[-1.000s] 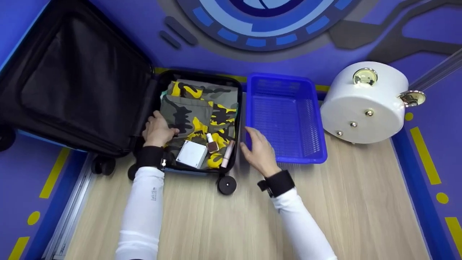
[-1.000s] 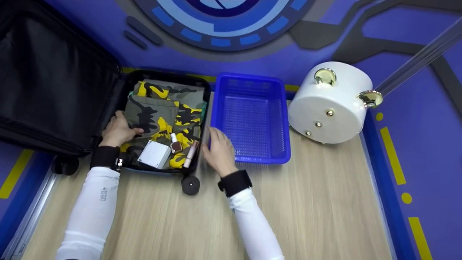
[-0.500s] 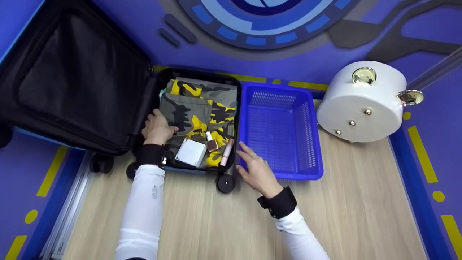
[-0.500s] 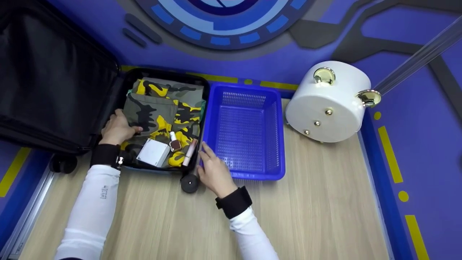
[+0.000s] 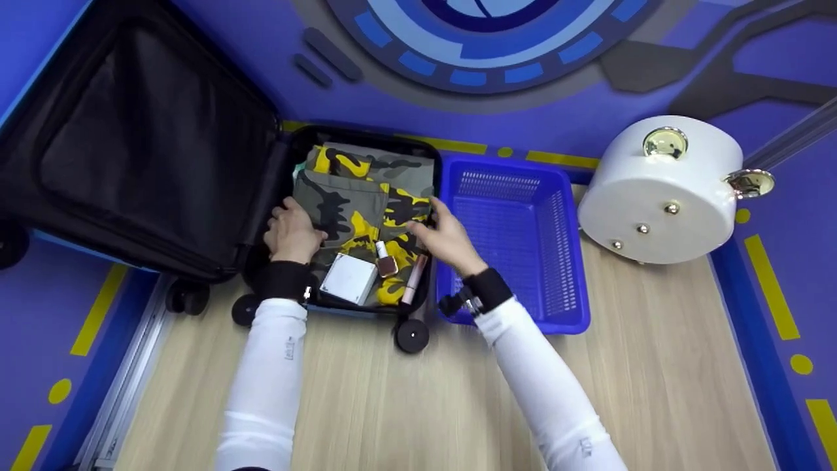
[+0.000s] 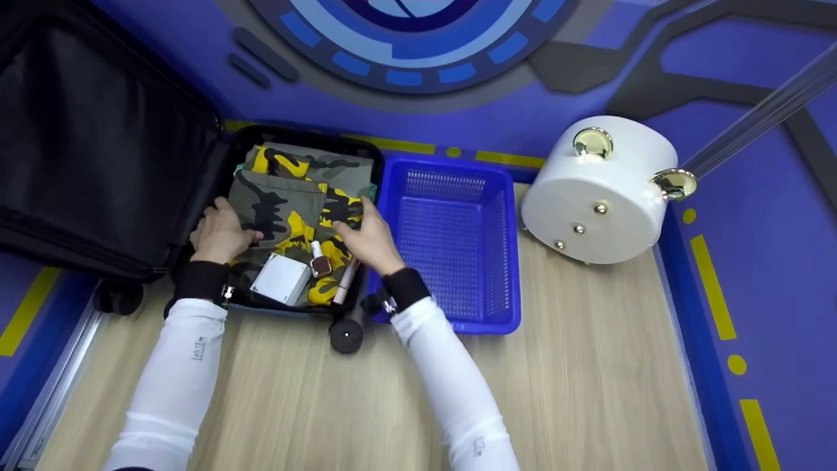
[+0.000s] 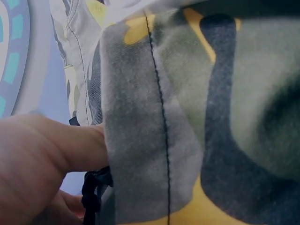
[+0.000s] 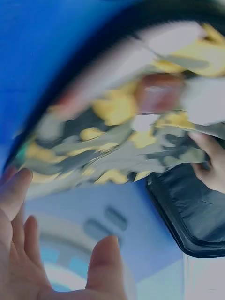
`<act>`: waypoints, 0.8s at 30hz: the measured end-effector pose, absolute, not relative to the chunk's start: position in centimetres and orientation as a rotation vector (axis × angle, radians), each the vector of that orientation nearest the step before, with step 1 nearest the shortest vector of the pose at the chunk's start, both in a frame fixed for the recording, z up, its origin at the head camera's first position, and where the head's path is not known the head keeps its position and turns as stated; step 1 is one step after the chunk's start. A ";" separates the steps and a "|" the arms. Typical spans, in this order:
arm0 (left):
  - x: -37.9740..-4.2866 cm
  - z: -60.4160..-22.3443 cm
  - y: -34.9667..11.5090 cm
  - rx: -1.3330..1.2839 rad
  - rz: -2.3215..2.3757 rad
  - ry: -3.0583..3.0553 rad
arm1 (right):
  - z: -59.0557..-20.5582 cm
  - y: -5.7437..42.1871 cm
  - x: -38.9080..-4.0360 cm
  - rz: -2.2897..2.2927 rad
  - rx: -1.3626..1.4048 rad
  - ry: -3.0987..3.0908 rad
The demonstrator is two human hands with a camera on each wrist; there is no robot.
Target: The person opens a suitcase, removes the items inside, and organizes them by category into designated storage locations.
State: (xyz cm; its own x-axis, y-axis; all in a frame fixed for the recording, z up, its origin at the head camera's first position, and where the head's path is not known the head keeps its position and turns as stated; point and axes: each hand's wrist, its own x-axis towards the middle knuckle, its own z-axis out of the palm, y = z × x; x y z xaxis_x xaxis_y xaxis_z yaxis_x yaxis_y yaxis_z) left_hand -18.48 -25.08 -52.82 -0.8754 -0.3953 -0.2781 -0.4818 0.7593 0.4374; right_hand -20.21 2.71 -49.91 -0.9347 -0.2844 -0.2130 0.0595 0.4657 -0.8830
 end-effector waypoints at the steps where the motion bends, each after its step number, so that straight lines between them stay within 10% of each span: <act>1: -18.5 -52.9 -25.1 -0.699 0.761 2.784 | -50.0 2.1 -20.5 -1.506 -0.146 2.334; 24: -18.6 -51.5 -26.4 -0.606 0.800 2.625 | -51.8 -0.9 -21.4 -2.024 0.121 1.875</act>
